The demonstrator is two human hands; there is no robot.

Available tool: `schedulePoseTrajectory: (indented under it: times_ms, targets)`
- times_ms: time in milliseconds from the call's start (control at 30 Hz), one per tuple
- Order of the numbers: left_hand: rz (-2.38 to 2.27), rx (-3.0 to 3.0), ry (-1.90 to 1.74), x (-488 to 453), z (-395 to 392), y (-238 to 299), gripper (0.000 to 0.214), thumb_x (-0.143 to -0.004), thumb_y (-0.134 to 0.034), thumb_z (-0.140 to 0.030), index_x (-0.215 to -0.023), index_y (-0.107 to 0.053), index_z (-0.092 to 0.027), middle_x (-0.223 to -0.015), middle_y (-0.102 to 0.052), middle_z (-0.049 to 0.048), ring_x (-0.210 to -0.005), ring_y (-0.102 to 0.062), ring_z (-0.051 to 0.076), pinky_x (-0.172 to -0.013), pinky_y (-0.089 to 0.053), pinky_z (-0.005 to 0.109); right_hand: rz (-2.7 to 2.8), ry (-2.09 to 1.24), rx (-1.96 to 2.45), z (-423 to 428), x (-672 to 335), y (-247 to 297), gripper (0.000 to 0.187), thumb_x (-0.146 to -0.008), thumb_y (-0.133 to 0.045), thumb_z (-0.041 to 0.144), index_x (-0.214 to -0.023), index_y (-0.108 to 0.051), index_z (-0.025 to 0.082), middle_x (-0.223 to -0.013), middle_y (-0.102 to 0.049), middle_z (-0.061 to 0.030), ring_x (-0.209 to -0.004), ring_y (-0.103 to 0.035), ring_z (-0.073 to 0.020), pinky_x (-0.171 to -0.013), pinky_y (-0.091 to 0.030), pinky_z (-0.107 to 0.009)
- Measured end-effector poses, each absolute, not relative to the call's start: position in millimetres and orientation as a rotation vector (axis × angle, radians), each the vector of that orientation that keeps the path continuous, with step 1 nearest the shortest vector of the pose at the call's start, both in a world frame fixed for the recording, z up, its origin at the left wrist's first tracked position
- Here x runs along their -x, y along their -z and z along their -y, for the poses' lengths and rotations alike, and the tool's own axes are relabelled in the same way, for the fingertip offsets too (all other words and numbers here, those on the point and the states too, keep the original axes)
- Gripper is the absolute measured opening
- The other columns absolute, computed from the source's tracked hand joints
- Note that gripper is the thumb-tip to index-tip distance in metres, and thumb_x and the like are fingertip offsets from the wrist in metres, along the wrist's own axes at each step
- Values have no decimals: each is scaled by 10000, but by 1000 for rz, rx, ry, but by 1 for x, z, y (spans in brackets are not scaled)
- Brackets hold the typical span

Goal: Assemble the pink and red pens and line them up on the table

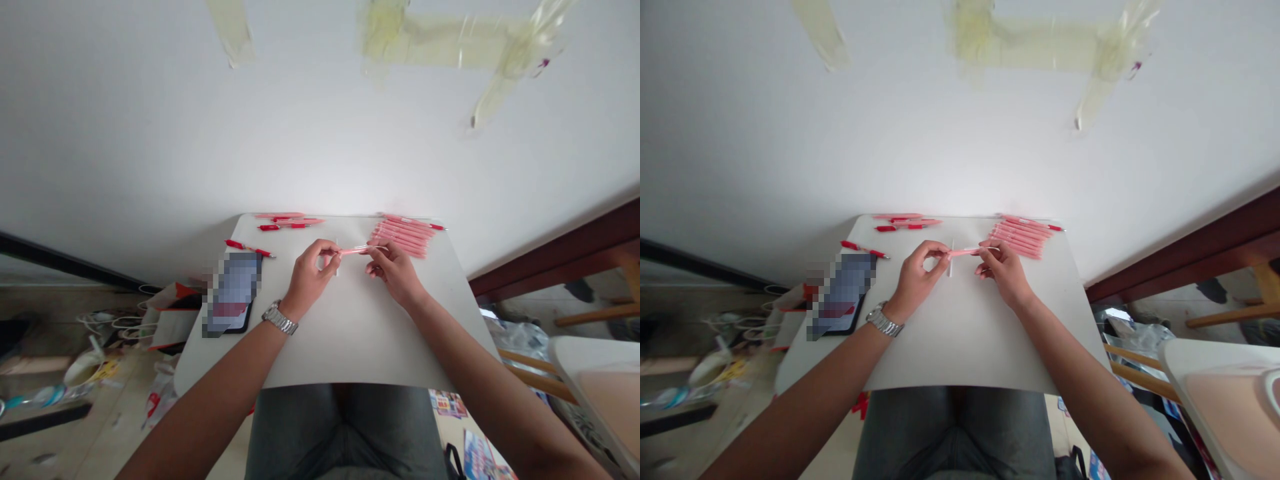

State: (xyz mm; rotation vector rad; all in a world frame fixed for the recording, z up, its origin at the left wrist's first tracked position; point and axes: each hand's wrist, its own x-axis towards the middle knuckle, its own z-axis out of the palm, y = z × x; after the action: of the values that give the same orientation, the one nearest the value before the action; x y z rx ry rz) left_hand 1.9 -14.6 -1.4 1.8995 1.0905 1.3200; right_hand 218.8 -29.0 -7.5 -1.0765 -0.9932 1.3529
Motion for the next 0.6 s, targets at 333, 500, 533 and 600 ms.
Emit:
schedulePoseTrajectory:
  times_ms: [333, 500, 533, 600]
  targets:
    - [-1100, -1991, -1248, -1, 13, 5, 86, -990, -668, -285, -1054, -682, -228, -990, -727, 24, -897, -667, 162, -885, -544, 306, 899, -1304, 1071, 27, -217, 5, 446, -775, -874, 512, -1025, -626, 238, -952, -736, 13, -596, -681, -96, -502, -517, -205]
    - [-1111, -1988, -1244, -2, 14, 4, 82, -979, -681, -257, -1056, -692, -230, -1003, -739, 16, -903, -673, 156, -865, -540, 291, 877, -1293, 1083, 27, -216, 4, 471, -750, -888, 516, -1015, -624, 231, -974, -752, -3, -601, -682, -96, -509, -533, -200]
    - [-1112, -1985, -1248, -2, 14, 3, 87, -977, -683, -253, -1060, -693, -229, -1011, -741, 18, -907, -676, 156, -865, -541, 291, 874, -1287, 1087, 27, -216, 5, 476, -745, -889, 521, -1016, -625, 232, -977, -755, -5, -602, -682, -96, -511, -537, -199]
    - [-1112, -1974, -1259, -2, 14, 3, 96, -975, -681, -250, -1068, -692, -227, -1025, -744, 24, -925, -684, 160, -884, -547, 299, 871, -1266, 1099, 26, -217, 6, 481, -744, -884, 534, -1012, -623, 233, -995, -761, -12, -607, -683, -98, -515, -544, -201]
